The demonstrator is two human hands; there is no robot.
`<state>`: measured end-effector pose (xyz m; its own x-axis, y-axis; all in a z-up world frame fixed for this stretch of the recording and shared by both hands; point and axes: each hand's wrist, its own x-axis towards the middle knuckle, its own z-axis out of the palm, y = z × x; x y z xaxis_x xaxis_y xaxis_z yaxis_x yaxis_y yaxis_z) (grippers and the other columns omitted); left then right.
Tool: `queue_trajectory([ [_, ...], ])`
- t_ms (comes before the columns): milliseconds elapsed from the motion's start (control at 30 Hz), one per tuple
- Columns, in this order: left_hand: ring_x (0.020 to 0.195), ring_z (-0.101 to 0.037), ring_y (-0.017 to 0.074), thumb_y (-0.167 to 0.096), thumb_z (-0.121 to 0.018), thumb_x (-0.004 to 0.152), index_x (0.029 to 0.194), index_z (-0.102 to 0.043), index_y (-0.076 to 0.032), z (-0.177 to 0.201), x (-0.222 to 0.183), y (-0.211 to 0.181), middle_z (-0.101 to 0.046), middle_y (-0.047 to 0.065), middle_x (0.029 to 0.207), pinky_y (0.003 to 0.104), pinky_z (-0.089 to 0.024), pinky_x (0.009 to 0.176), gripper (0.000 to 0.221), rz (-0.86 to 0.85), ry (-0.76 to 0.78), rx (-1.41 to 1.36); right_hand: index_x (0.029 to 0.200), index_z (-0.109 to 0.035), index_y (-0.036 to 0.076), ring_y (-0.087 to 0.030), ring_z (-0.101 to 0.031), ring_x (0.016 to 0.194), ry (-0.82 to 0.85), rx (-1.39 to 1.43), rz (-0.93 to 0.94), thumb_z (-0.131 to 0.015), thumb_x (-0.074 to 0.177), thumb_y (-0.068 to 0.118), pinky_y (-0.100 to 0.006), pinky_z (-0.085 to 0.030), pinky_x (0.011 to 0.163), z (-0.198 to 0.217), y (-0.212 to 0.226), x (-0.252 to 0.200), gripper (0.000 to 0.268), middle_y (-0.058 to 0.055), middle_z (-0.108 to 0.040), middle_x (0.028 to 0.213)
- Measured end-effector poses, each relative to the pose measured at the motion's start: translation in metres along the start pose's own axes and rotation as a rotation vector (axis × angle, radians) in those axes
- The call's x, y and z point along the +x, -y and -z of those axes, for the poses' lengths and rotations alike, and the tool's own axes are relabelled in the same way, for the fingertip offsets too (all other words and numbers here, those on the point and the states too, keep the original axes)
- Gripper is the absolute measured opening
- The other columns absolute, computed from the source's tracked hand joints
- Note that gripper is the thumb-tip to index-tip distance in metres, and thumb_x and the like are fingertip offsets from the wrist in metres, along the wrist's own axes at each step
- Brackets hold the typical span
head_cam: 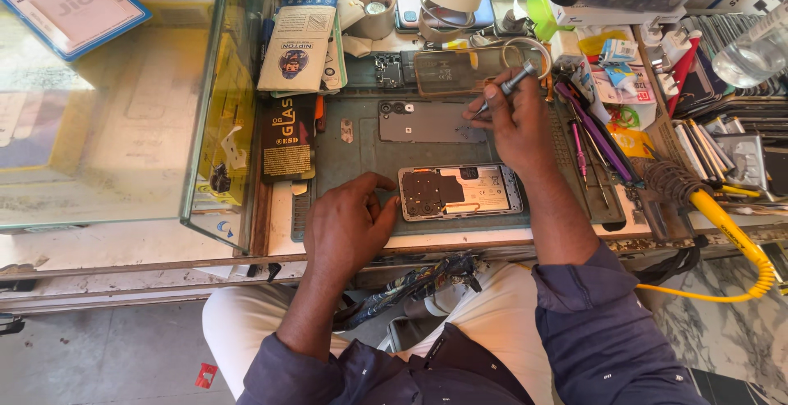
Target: The person uses a screwdriver to remove screws from the internal metal shielding of a disassembled smartphone. They carefully unscrew multiple fasteners from the motherboard area and place them on the workbench.
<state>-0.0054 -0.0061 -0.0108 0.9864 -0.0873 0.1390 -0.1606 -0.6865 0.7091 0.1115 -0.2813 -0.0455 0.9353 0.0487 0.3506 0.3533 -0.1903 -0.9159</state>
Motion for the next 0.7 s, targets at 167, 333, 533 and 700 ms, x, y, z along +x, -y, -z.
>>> queue_trajectory([
  [167,0.064,-0.066,0.0255,-0.027,-0.076,0.082,0.101,-0.076,-0.017,0.001,-0.001,0.000,-0.067,0.005,0.067,0.043,-0.048,0.059,0.022,-0.014,0.007,-0.003,0.120,-0.047,0.003,-0.020,-0.075,0.095,0.025,0.024,0.121,-0.057,0.113,0.017,-0.035,-0.065,0.084,0.002,0.008,-0.012,0.019,-0.013,-0.072,0.102],
  [333,0.064,-0.068,0.0244,-0.030,-0.079,0.082,0.111,-0.073,-0.013,0.013,0.002,-0.009,-0.069,0.007,0.071,0.041,-0.050,0.059,0.033,-0.069,0.076,-0.076,0.122,-0.052,0.001,-0.019,-0.074,0.094,0.025,-0.042,0.200,-0.061,0.111,0.017,-0.034,-0.064,0.083,-0.001,0.012,-0.021,0.021,-0.013,-0.072,0.101],
  [533,0.110,-0.070,0.0284,-0.033,-0.086,0.084,0.141,-0.056,-0.004,0.044,0.028,-0.030,-0.071,0.018,0.121,0.039,-0.059,0.085,0.071,-0.362,-0.209,-0.252,0.123,-0.053,0.003,-0.015,-0.075,0.088,-0.077,-0.027,0.142,-0.059,0.111,0.020,-0.030,-0.065,0.077,-0.004,0.017,-0.019,0.022,-0.009,-0.073,0.097],
  [700,0.134,-0.063,0.0346,-0.033,-0.087,0.087,0.154,-0.040,-0.004,0.049,0.030,-0.060,-0.059,0.022,0.148,0.040,-0.057,0.101,0.086,-0.440,-0.263,-0.213,0.130,-0.054,0.005,-0.014,-0.073,0.087,-0.103,0.028,0.122,-0.061,0.111,0.021,-0.029,-0.061,0.075,0.000,0.018,-0.025,0.026,-0.007,-0.072,0.098],
])
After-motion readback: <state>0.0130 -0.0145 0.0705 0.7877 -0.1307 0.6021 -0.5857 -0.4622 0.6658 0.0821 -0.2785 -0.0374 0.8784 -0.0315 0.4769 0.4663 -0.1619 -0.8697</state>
